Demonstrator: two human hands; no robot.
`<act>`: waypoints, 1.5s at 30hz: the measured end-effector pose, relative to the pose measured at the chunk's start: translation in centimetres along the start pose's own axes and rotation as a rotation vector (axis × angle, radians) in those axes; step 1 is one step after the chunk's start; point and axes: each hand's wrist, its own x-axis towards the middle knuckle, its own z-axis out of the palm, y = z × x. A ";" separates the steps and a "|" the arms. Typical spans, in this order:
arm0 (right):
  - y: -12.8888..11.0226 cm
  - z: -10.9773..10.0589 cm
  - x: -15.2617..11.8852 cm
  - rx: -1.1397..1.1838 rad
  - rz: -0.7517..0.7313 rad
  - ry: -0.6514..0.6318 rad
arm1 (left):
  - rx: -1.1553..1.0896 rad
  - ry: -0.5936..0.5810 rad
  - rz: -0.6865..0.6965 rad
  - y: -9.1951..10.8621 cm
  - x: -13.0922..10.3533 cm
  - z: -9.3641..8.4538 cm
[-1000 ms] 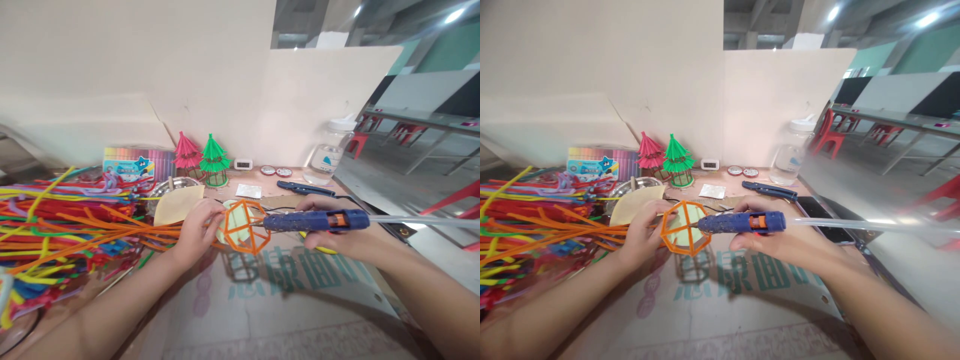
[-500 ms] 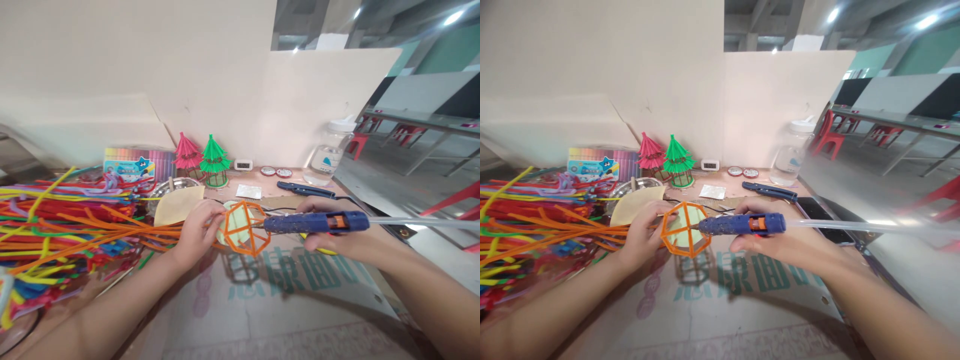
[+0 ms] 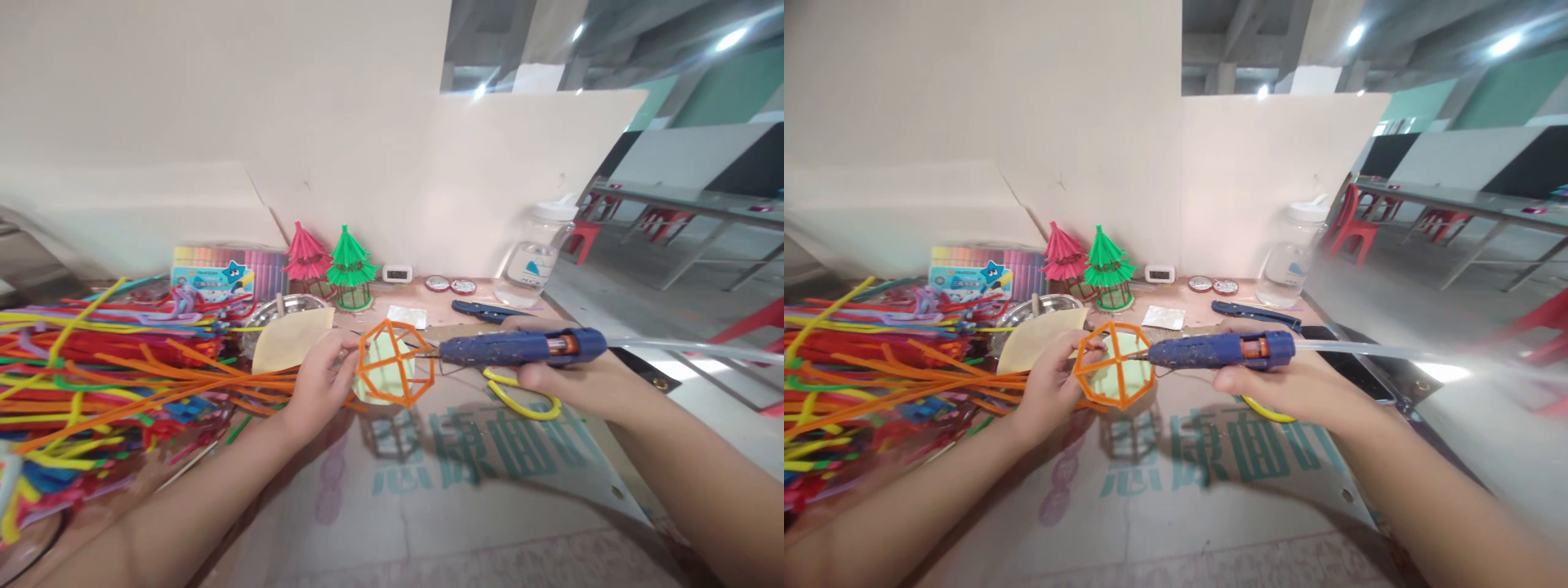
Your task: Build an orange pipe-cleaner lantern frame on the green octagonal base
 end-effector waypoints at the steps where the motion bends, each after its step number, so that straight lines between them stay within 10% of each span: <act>1: 0.2 0.0 0.1 0.003 -0.030 0.003 | -0.013 0.010 -0.007 0.0 0.0 0.0; 6: 0.0 -0.2 0.4 0.162 -0.033 -0.170 | -0.074 0.041 -0.067 -0.2 0.3 -0.2; 45: -0.6 0.3 0.2 0.099 0.124 -0.106 | -0.046 0.070 -0.128 -0.5 0.7 -0.7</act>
